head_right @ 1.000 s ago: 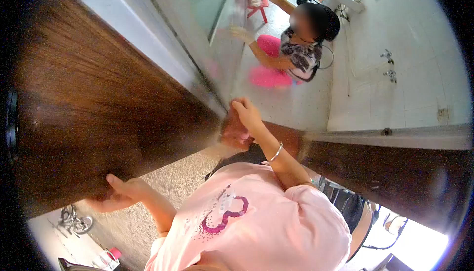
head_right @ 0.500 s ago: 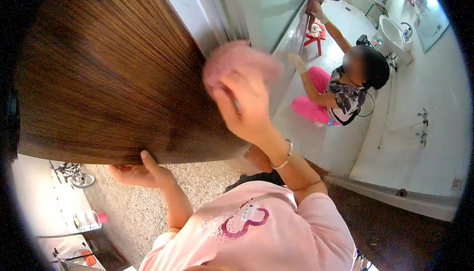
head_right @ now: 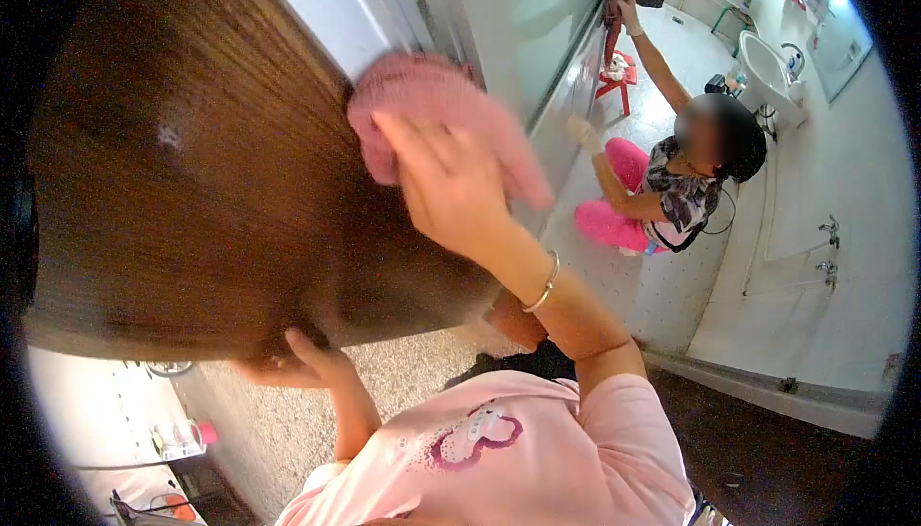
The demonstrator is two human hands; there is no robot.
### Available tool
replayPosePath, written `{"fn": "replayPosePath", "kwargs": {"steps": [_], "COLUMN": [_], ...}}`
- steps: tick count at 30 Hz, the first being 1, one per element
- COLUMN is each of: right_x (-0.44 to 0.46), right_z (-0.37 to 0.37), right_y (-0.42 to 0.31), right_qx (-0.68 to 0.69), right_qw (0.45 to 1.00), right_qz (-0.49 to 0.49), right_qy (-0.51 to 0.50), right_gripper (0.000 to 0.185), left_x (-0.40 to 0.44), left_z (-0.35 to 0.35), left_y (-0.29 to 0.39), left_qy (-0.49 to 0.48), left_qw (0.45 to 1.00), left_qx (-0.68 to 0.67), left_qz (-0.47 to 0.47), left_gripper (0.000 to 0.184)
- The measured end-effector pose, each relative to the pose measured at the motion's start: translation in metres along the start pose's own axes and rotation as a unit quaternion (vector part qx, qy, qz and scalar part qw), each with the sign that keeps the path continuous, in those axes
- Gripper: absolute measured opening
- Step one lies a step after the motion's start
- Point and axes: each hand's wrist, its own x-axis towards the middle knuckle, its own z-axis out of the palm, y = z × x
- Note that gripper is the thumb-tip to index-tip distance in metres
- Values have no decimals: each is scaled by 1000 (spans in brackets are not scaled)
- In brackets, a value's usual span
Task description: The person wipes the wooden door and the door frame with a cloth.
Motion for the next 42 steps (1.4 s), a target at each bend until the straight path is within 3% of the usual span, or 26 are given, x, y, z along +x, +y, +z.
{"fn": "replayPosePath", "kwargs": {"steps": [4,6,9,12,15,21,27,31,34,36,40,42], "right_x": [20,42,13,-7,36,1,41,-16,-33,-8,29,41], "right_z": [2,-5,-6,9,-3,9,1,13,16,20,30,29], "right_y": [4,3,7,15,8,13,11,20,19,12,15,9], "right_qx": [-13,-14,-35,-29,7,-26,8,-18,37,70,60,-18], "right_qw": [999,996,998,997,997,997,997,996,999,991,992,994], "right_qz": [-14,-67,-48,-68,-70,-63,-72,-86,-7,-3,7,-23], "right_qy": [31,53,-26,20,25,38,28,9,-12,115,109,102], "right_gripper": [39,42,42,42,39,37,38,37,40,38,38,40], "left_x": [0,-1,-2,-6,-1,0,-4,-4,-9,-7,0,-2], "left_z": [10,9,6,6,10,11,9,4,-2,1,0,0], "left_y": [0,-1,1,1,4,5,-5,-14,-19,-22,-27,-31], "left_qy": [23,20,12,22,26,22,18,13,6,13,-1,-6], "left_qw": [999,999,1000,1000,1000,999,999,997,998,998,995,997], "left_qx": [5,9,1,7,2,34,35,75,62,44,68,53], "left_qz": [29,29,16,-10,0,19,11,34,22,51,75,59], "left_gripper": [78,77,78,81,83,83,82,81,81,80,80,80]}}
